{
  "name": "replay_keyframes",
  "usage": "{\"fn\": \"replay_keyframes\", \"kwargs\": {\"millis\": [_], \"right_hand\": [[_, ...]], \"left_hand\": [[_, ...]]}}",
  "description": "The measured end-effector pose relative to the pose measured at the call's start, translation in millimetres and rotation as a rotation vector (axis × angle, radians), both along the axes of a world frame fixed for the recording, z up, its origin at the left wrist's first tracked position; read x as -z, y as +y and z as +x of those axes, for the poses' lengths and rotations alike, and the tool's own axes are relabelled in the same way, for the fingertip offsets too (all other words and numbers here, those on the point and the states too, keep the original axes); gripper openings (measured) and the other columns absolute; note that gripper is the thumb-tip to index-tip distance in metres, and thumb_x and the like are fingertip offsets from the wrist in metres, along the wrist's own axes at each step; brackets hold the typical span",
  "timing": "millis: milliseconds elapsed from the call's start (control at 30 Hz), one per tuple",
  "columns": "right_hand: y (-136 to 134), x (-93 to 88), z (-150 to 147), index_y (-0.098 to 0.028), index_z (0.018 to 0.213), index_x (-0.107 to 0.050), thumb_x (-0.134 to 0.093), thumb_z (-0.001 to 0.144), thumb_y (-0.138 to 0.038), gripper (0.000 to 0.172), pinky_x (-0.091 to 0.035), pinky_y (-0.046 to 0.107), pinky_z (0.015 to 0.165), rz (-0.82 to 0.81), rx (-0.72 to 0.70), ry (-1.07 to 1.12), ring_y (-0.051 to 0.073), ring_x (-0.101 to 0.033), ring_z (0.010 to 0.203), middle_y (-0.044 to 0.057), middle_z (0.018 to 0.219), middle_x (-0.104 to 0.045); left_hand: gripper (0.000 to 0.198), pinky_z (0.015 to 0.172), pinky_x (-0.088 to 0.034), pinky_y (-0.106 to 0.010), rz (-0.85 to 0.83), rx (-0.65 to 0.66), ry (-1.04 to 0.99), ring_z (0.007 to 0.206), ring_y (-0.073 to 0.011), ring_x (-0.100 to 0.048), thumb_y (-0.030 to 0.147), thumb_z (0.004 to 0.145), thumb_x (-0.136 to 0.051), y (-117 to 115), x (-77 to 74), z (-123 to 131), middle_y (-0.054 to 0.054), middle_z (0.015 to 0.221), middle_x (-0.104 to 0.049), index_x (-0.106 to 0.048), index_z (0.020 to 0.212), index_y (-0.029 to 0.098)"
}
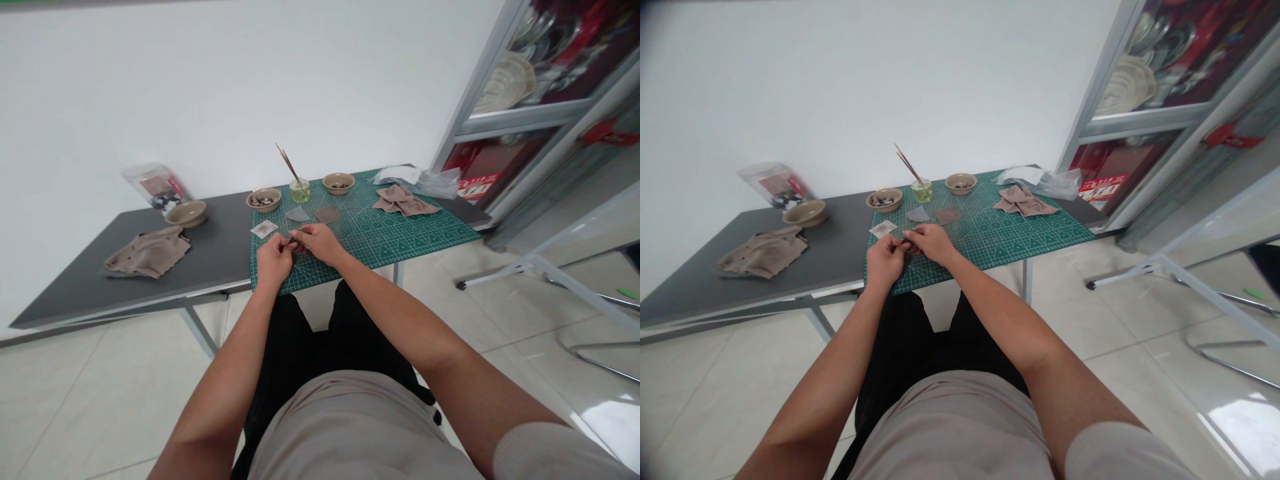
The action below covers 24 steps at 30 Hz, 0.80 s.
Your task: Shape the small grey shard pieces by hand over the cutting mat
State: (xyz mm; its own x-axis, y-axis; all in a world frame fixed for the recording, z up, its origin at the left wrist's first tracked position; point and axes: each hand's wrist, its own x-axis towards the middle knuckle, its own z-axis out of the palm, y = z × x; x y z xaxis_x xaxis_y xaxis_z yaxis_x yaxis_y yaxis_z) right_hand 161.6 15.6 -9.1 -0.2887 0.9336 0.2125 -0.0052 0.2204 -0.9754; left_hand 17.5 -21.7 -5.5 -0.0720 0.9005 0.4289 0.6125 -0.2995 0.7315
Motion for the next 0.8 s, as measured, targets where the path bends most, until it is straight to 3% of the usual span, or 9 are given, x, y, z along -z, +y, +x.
{"fn": "replay_keyframes", "kwargs": {"millis": [167, 433, 633, 800], "right_hand": [[-2.0, -2.6, 1.4, -0.014, 0.076, -0.069, -0.07, 0.077, -0.045, 0.031, -0.045, 0.02, 0.052, -0.002, -0.066, 0.044, 0.01, -0.057, 0.056, 0.0, 0.063, -0.066], [0.0, 1.5, 0.2, -0.014, 0.076, -0.069, -0.065, 0.082, -0.043, 0.031, -0.045, 0.02, 0.048, -0.02, 0.025, 0.011, 0.01, -0.056, 0.052, 0.0, 0.06, -0.065], [0.9, 1.6, 3.4, -0.013, 0.076, -0.07, -0.068, 0.079, -0.047, 0.034, -0.044, 0.02, 0.049, 0.012, -0.072, 0.041, 0.009, -0.054, 0.052, 0.0, 0.061, -0.065], [1.6, 1.3, 2.3, -0.014, 0.075, -0.068, -0.067, 0.08, -0.045, 0.031, -0.043, 0.02, 0.046, -0.043, 0.001, 0.041, 0.009, -0.054, 0.048, 0.0, 0.057, -0.062]], "left_hand": [[0.021, 0.06, -0.036, -0.027, -0.003, -0.009, -0.025, 0.058, -0.0132, -0.048, 0.024, 0.076, -0.06, 0.1, -0.4, -0.8, 0.003, 0.059, -0.056, -0.046, 0.062, 0.02], [0.018, 0.061, -0.035, -0.027, -0.005, -0.002, 0.009, 0.059, -0.0136, -0.05, 0.026, 0.078, -0.059, -0.3, 1.4, 0.2, 0.003, 0.061, -0.058, -0.05, 0.064, 0.02], [0.018, 0.061, -0.037, -0.027, -0.034, 0.035, -0.029, 0.06, -0.0133, -0.052, 0.024, 0.077, -0.06, -0.2, -3.0, -0.4, 0.003, 0.06, -0.059, -0.049, 0.062, 0.02], [0.017, 0.059, -0.037, -0.027, -0.036, 0.063, -0.048, 0.058, -0.0131, -0.051, 0.023, 0.076, -0.06, 0.6, -2.7, -0.6, 0.003, 0.06, -0.059, -0.051, 0.063, 0.02]]}}
